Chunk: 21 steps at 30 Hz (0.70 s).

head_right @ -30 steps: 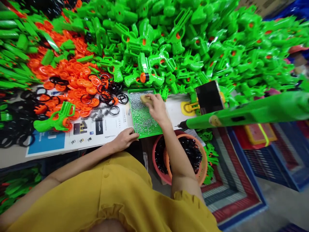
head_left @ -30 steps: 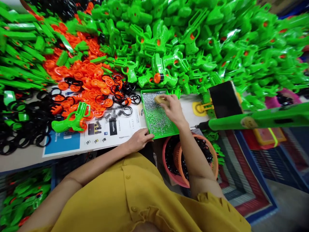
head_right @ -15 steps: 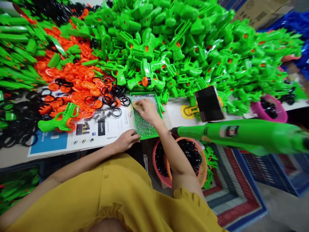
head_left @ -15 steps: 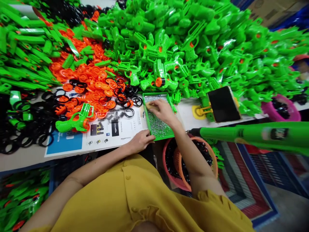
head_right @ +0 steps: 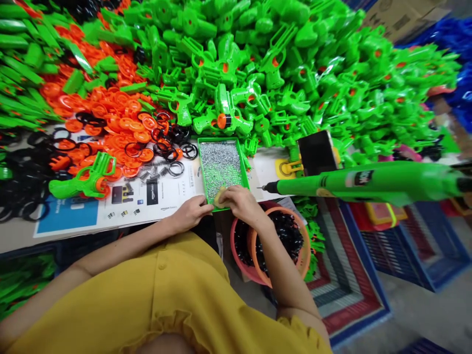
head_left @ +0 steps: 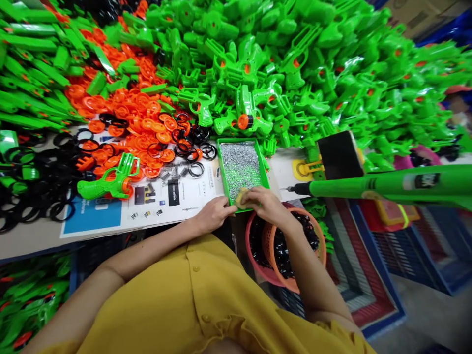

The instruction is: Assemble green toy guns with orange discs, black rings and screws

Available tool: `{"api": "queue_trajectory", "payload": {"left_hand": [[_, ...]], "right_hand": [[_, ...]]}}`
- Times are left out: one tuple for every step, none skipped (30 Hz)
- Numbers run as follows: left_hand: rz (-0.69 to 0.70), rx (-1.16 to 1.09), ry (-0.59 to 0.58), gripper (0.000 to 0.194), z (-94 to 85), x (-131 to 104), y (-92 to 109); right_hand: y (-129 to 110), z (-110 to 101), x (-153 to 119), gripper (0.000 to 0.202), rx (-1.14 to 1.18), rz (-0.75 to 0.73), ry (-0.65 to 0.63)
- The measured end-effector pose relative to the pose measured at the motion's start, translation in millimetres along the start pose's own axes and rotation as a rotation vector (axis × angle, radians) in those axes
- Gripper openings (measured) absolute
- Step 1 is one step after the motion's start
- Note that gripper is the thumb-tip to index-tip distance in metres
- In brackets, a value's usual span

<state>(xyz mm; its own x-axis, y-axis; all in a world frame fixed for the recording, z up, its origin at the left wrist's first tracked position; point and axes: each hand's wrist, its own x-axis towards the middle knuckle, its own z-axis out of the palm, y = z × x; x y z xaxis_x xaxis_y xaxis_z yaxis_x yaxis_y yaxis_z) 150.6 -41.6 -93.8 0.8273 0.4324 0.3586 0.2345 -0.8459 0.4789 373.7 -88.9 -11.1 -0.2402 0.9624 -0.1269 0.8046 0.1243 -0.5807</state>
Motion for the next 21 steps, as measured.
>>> {"api": "queue_trajectory", "payload": {"left_hand": [[-0.006, 0.011, 0.000, 0.026, -0.8, -0.1, 0.6], [-0.013, 0.013, 0.001, 0.026, -1.6, -0.1, 1.2], [-0.016, 0.009, 0.004, 0.026, -2.3, 0.0, 1.8], [-0.015, 0.001, 0.011, 0.026, -2.9, 0.2, 2.3], [-0.010, -0.007, 0.019, 0.026, -3.4, 0.6, 2.7], [-0.004, -0.016, 0.027, 0.026, -3.8, 1.1, 3.0], [0.003, -0.023, 0.032, 0.026, -3.9, 1.6, 3.1], [0.006, -0.028, 0.035, 0.027, -3.9, 2.1, 2.9], [0.003, -0.030, 0.033, 0.027, -3.6, 2.4, 2.6], [-0.002, -0.031, 0.027, 0.027, -3.3, 2.6, 2.1], [-0.002, -0.032, 0.020, 0.027, -2.9, 2.6, 1.5], [0.003, -0.033, 0.015, 0.027, -2.6, 2.5, 0.9], [0.011, -0.035, 0.012, 0.027, -2.5, 2.3, 0.3], [0.018, -0.039, 0.010, 0.027, -2.5, 2.2, -0.2], [0.024, -0.044, 0.011, 0.027, -2.6, 2.2, -0.6], [0.025, -0.047, 0.014, 0.027, -2.7, 2.3, -1.0], [0.022, -0.049, 0.015, 0.027, -2.7, 2.5, -1.2], [0.019, -0.052, 0.016, 0.027, -2.6, 2.7, -1.5], [0.019, -0.058, 0.015, 0.027, -2.4, 2.9, -1.8], [0.018, -0.065, 0.010, 0.027, -2.0, 3.0, -2.1], [0.016, -0.074, 0.001, 0.026, -1.5, 2.9, -2.4]], "right_hand": [[3.4, -2.9, -0.6, 0.015, -0.002, 0.035, 0.025], [6.9, -6.5, 0.0, 0.014, 0.009, 0.063, 0.055], [10.1, -10.0, 2.3, 0.014, 0.031, 0.077, 0.089], [12.7, -12.6, 6.3, 0.016, 0.057, 0.078, 0.129], [14.8, -13.6, 12.2, 0.020, 0.079, 0.071, 0.174], [16.2, -12.7, 19.5, 0.025, 0.089, 0.068, 0.226], [17.2, -10.0, 27.5, 0.029, 0.084, 0.072, 0.279], [17.8, -5.8, 35.1, 0.031, 0.068, 0.083, 0.323], [18.0, -1.0, 41.3, 0.031, 0.051, 0.095, 0.342], [17.9, 3.7, 45.2, 0.030, 0.042, 0.098, 0.337], [17.5, 7.4, 46.3, 0.029, 0.041, 0.089, 0.305], [16.8, 9.5, 44.6, 0.028, 0.051, 0.069, 0.254], [15.9, 9.9, 40.7, 0.026, 0.071, 0.042, 0.193], [14.7, 8.5, 35.4, 0.025, 0.095, 0.014, 0.133], [13.3, 5.9, 30.0, 0.024, 0.118, -0.008, 0.081], [11.7, 2.7, 25.2, 0.023, 0.134, -0.019, 0.059], [9.9, -0.2, 21.9, 0.023, 0.141, -0.018, 0.069], [7.9, -2.2, 20.3, 0.023, 0.142, -0.012, 0.097], [5.9, -3.0, 20.2, 0.024, 0.142, -0.011, 0.121], [4.0, -2.7, 21.1, 0.024, 0.144, -0.016, 0.128], [2.5, -1.5, 22.3, 0.024, 0.147, -0.028, 0.113]]}}
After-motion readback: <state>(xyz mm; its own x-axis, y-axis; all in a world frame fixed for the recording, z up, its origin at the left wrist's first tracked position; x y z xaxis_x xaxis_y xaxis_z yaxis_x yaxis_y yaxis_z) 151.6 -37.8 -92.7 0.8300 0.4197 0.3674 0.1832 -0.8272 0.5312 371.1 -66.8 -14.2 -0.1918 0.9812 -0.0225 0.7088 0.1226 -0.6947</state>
